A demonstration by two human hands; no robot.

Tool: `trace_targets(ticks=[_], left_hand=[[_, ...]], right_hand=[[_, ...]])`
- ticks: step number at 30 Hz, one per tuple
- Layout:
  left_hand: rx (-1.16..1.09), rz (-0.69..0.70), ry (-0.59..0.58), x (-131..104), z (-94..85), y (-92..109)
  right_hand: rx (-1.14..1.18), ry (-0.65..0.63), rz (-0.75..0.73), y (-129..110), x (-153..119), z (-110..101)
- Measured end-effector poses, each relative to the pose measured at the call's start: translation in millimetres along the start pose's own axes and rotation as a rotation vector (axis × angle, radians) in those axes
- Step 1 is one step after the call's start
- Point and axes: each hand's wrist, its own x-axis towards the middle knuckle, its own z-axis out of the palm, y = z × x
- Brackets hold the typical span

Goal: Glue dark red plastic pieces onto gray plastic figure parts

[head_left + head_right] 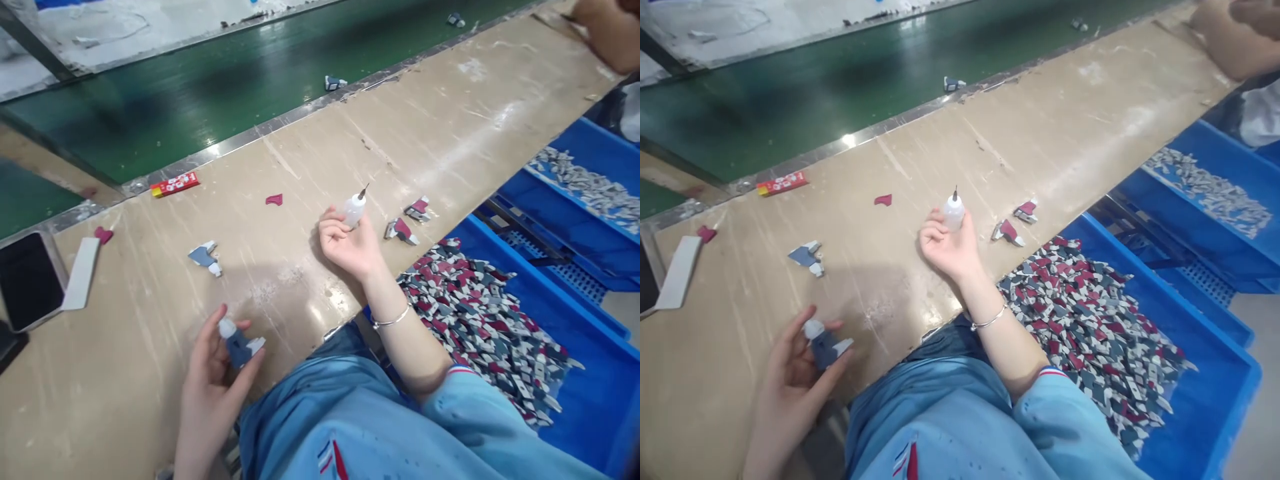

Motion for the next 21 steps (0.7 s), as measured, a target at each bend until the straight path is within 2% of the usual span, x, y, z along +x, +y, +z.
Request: trace_targets(ticks=[2, 4, 6, 10, 13, 17, 21], left_hand=[[0.006, -0.038, -0.019, -1, 7.4, -1], [-0.007, -0.075, -0.006, 1, 13.8, -1], [-0.052, -0.088, -0.035, 3, 17.8, -1], [-0.149, -0.102, -0.121, 6, 19.4, 1], [-0.172, -0.081, -0.117, 4, 20.0, 1], [-0.177, -0.058, -0.123, 1, 20.5, 1], [-0.163, -0.042, -0.122, 1, 19.7, 1]], right_hand=[[0.0, -0.032, 0.035, 4, -9, 6], [-0.043, -0.054, 0.069, 15, -30, 18], [-0.183, -0.066, 0.063, 29, -54, 28], [-0.621, 0.034, -0.238, 53, -88, 32], [-0.794, 0.088, -0.394, 61, -92, 30], [-0.813, 0.067, -0.42, 61, -90, 33], [-0.857, 0.106, -0.426, 58, -92, 37]])
